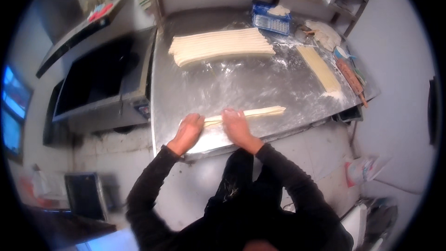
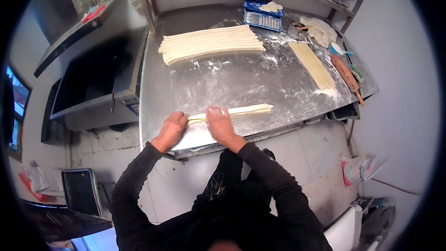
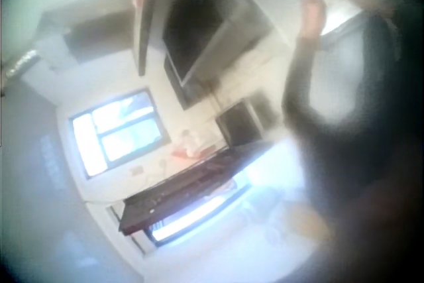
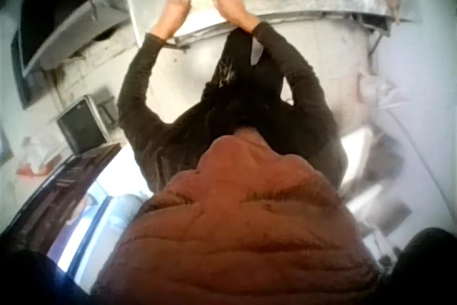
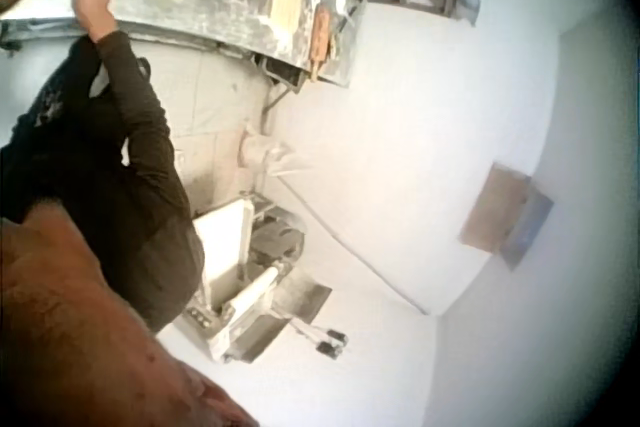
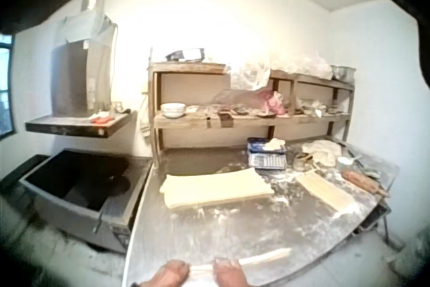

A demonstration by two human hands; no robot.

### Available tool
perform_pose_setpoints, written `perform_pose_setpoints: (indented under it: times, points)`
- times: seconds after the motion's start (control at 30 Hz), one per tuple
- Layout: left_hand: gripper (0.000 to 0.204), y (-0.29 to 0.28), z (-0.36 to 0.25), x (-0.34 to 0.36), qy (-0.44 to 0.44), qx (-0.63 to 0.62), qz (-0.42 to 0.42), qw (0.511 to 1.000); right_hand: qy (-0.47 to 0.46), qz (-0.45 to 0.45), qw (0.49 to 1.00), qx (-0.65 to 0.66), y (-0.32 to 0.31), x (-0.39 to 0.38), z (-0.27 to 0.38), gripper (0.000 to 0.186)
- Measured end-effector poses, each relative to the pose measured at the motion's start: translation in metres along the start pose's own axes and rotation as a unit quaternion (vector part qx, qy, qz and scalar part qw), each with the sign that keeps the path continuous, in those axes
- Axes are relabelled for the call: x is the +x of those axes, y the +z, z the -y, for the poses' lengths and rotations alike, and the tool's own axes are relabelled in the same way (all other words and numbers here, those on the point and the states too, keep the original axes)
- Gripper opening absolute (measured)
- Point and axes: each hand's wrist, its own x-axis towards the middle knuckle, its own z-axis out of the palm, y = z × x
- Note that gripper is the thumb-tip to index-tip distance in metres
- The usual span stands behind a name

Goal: The person repeatedly picks up flat strips of dough from a floured metal table, rolls them into long thin ropes by hand, and places them in a growing pile. The process is repeated multiple times with different strips of dough.

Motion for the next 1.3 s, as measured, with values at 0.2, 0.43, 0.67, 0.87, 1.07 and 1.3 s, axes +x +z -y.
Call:
perform_pose_setpoints:
  times: [0.2, 0.43, 0.67, 0.87, 1.07, 1.3]
  points:
    - [0.023, -0.019, 0.002, -0.010, -0.004, -0.014, -0.059, 0.998, -0.053, 0.001, 0.998, -0.024, 0.015, 0.010, 0.022, 0.056]
    - [0.041, -0.016, 0.013, -0.027, -0.011, 0.077, 0.027, 0.997, -0.067, -0.053, 0.996, 0.005, 0.038, 0.027, 0.065, 0.048]
    - [0.036, -0.016, 0.001, -0.041, 0.032, 0.143, -0.070, 0.987, -0.041, 0.015, 0.999, -0.016, 0.044, 0.030, 0.092, 0.058]
    - [0.028, -0.026, -0.010, -0.025, -0.104, 0.109, 0.067, 0.986, 0.028, 0.062, 0.997, -0.021, -0.004, -0.013, -0.023, 0.055]
    - [0.018, -0.018, 0.008, 0.011, -0.177, 0.046, 0.130, 0.974, 0.071, 0.108, 0.988, -0.086, -0.072, -0.038, -0.134, 0.036]
    - [0.019, -0.004, -0.008, 0.011, -0.145, 0.081, 0.023, 0.986, -0.041, 0.020, 0.990, -0.135, -0.107, -0.036, -0.148, 0.026]
